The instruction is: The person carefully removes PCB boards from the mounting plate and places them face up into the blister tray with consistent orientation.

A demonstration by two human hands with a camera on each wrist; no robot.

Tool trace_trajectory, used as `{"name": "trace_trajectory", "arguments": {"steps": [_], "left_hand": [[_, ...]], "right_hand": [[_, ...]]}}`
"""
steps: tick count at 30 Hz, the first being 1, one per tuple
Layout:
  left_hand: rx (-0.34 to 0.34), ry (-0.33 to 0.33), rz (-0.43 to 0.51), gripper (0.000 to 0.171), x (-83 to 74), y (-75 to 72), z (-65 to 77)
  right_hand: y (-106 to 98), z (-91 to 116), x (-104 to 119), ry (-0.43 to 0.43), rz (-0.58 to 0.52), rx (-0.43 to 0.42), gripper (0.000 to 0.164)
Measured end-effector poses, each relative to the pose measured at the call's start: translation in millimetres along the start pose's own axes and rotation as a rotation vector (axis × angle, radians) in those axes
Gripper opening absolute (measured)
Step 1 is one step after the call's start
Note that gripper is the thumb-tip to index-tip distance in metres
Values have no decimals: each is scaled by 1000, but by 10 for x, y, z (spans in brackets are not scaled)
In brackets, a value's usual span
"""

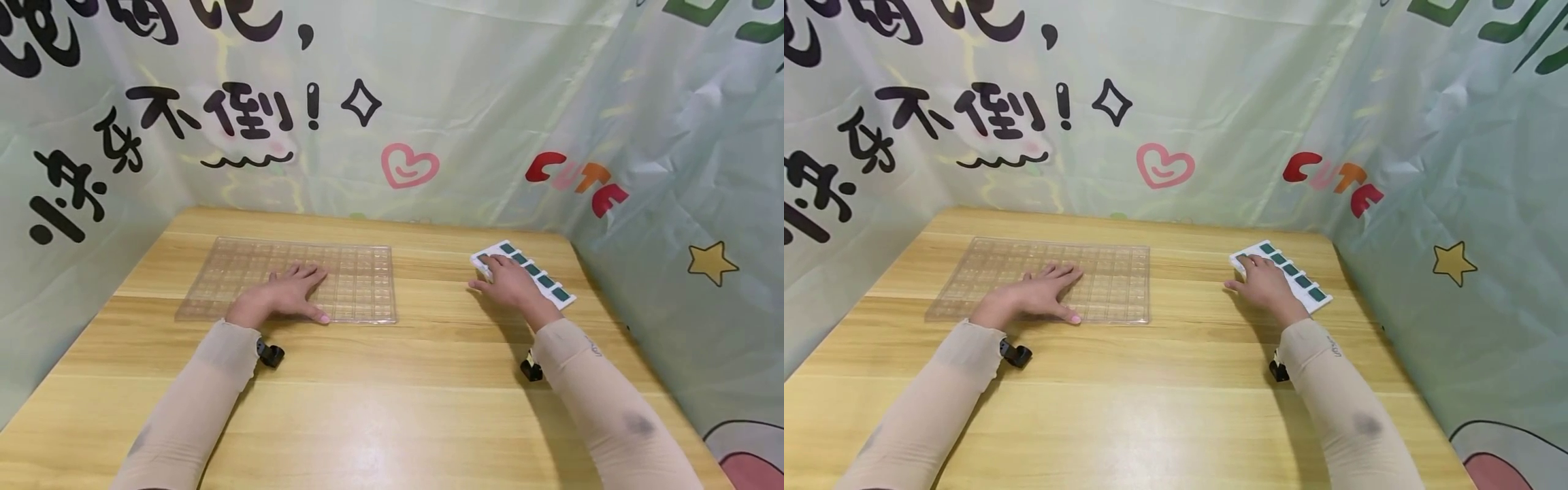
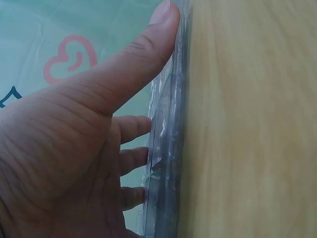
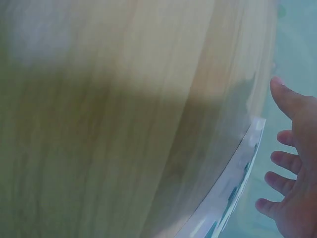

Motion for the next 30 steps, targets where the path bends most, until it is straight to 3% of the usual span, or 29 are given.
{"name": "trace_trajectory", "arguments": {"steps": [14, 21, 30], "left_hand": [[0, 1, 10, 116, -1, 27, 0], [10, 0, 17, 115, -16, 6, 9], [8, 7, 23, 114, -12, -26, 42]], "right_hand": [[43, 149, -301, 118, 67, 0, 84], [93, 208, -388, 147, 38, 29, 84], [41, 176, -367, 107, 81, 69, 77]]}}
Point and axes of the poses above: each hand's wrist, its own z-axis away from the middle knuckle, its own y-axis out of the palm, x = y × z, the point moved 4 cm from there along -z, towards the middle knuckle, and after that the axes turned 13 degrees about -y, right-handed, at the moved point
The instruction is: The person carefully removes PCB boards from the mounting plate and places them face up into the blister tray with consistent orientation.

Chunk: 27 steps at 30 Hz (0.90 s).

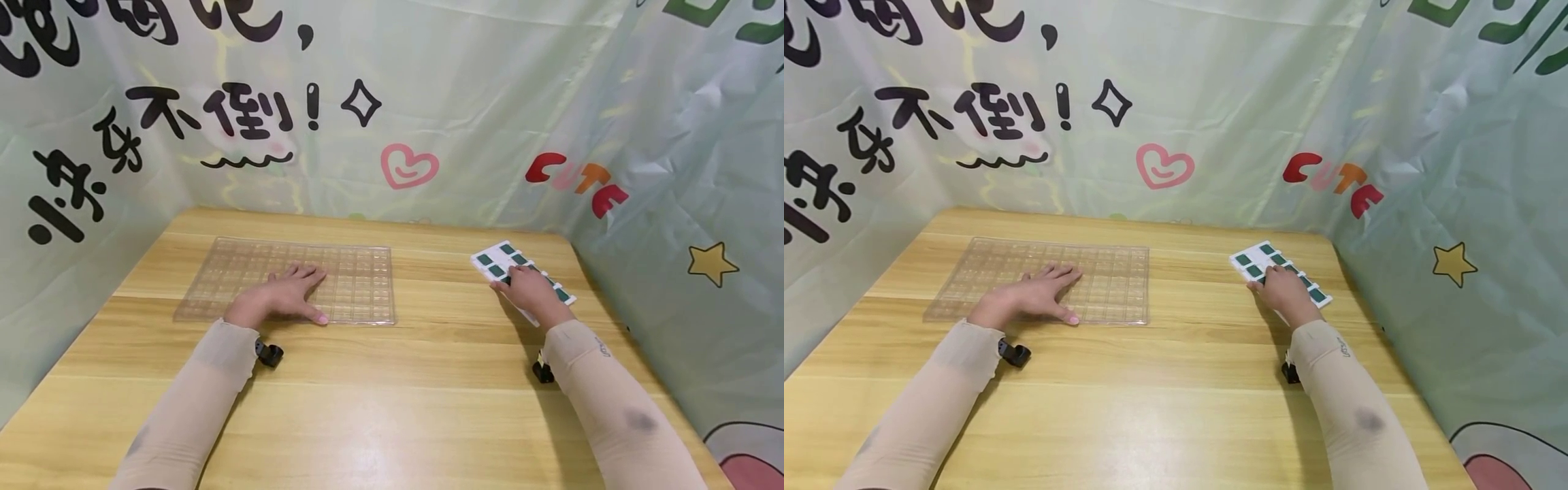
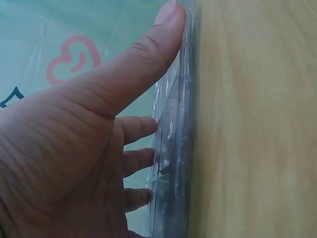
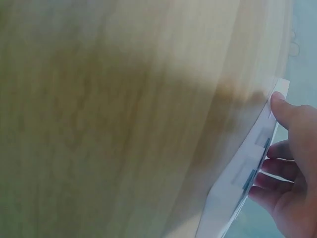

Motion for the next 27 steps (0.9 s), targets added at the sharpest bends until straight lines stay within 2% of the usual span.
{"name": "trace_trajectory", "arguments": {"steps": [9, 14, 21, 27], "left_hand": [[-3, 10, -6, 115, -44, -46, 30], [-3, 27, -13, 113, -78, -30, 6], [-17, 18, -5, 115, -75, 19, -21], [-36, 17, -5, 113, -98, 4, -8]], "right_hand": [[-1, -11, 16, -17, 22, -15, 72], [14, 0, -3, -1, 21, -3, 72], [17, -18, 5, -13, 44, -2, 70], [7, -37, 5, -29, 24, -2, 69]]}}
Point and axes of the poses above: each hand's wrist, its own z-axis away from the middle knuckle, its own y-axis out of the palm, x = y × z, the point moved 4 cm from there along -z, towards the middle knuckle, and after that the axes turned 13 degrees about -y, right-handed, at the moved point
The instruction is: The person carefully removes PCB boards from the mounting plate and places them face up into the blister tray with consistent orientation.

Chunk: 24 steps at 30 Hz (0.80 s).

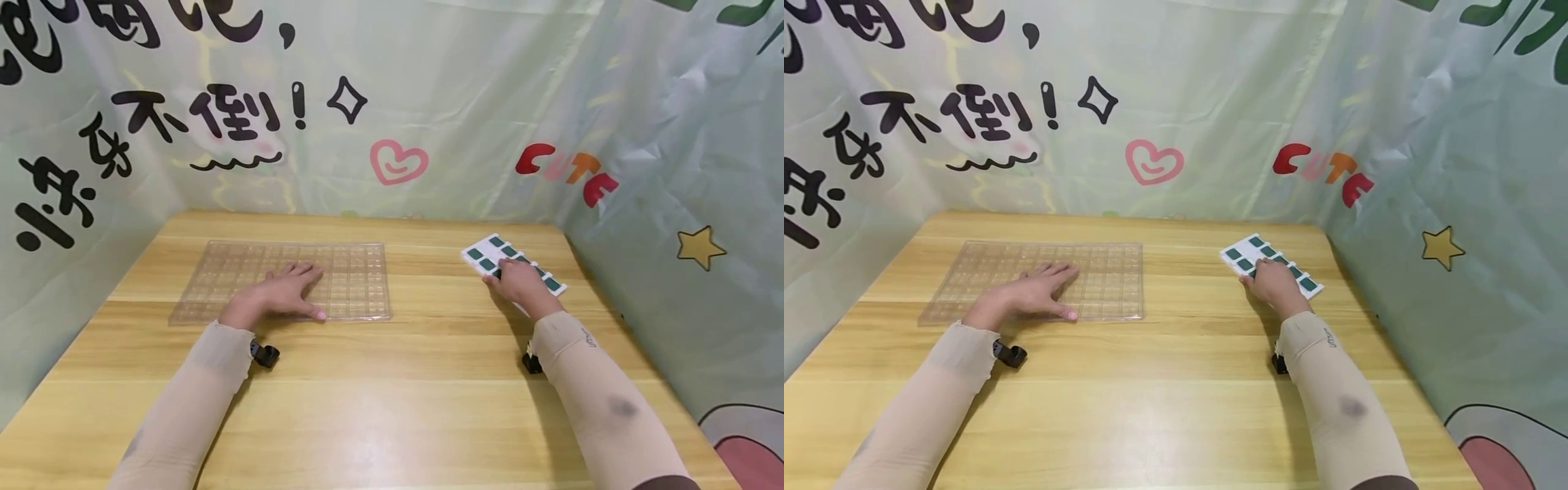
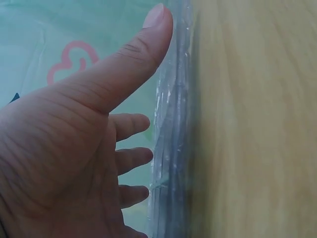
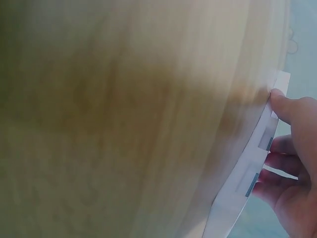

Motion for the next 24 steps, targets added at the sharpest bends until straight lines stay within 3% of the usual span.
{"name": "trace_trajectory", "arguments": {"steps": [9, 24], "left_hand": [[-17, 33, 34, 108, -77, -3, -26], [-85, 50, -29, 106, -272, -67, -109]], "right_hand": [[7, 0, 24, 1, -34, 15, 70], [17, -20, 123, -27, -76, 33, 71]]}}
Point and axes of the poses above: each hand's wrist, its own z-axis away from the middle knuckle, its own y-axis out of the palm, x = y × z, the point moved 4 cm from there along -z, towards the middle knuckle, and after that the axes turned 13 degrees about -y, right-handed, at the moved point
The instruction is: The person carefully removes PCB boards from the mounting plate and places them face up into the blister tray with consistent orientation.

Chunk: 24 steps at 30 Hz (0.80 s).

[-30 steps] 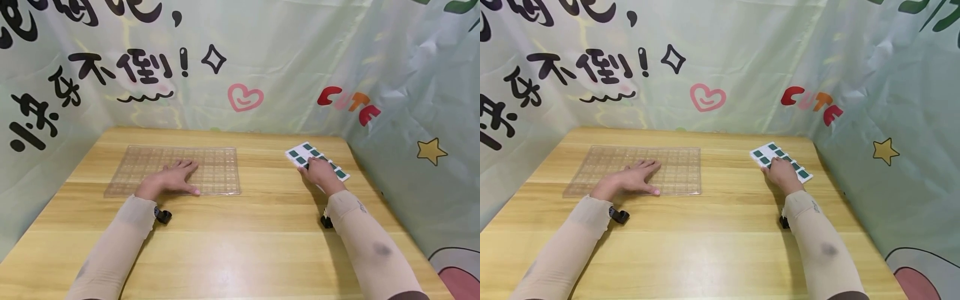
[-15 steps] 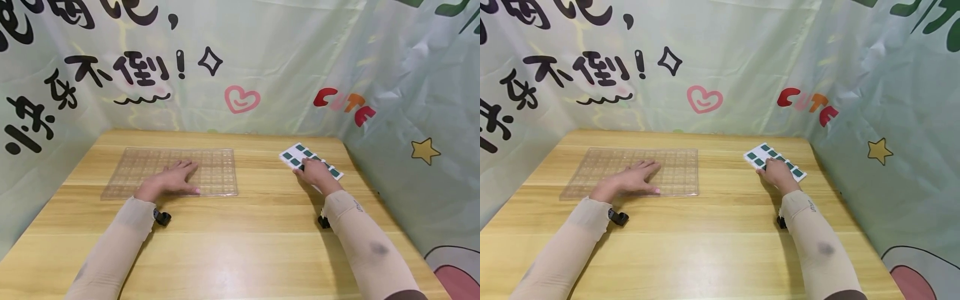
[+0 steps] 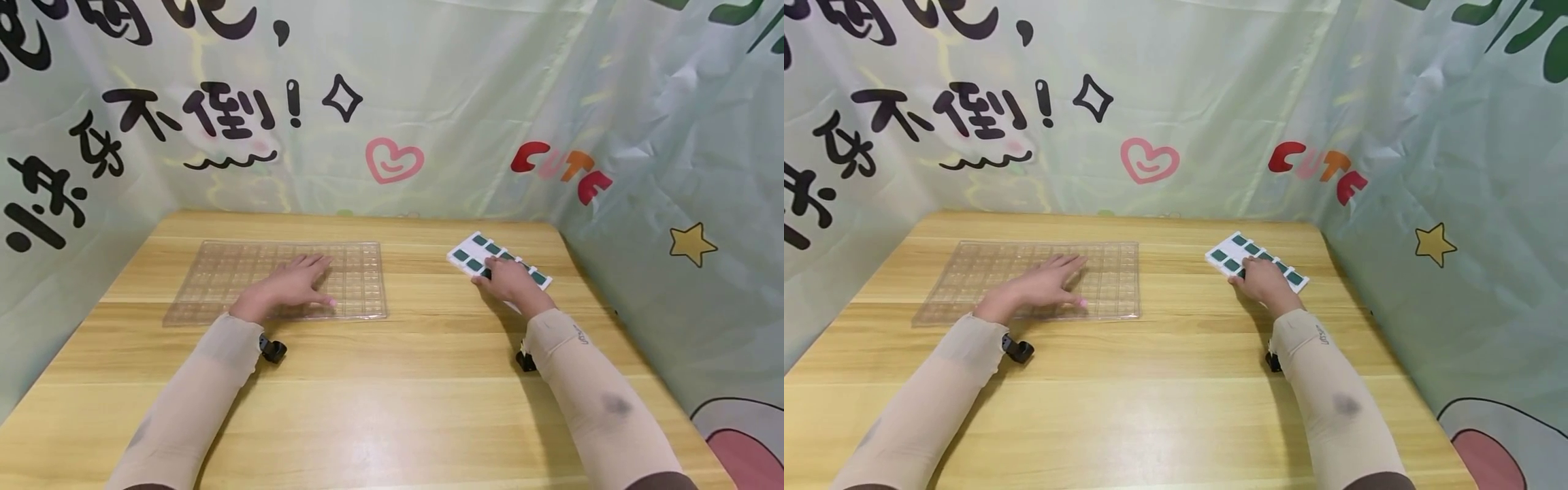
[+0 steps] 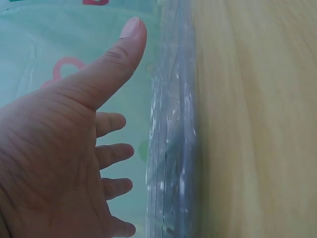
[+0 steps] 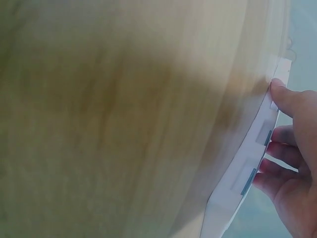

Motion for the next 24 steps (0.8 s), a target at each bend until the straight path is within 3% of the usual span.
{"name": "trace_trajectory", "arguments": {"steps": [24], "left_hand": [[28, 85, -17, 102, -425, 35, -153]], "right_hand": [[42, -34, 260, -117, 19, -21, 70]]}}
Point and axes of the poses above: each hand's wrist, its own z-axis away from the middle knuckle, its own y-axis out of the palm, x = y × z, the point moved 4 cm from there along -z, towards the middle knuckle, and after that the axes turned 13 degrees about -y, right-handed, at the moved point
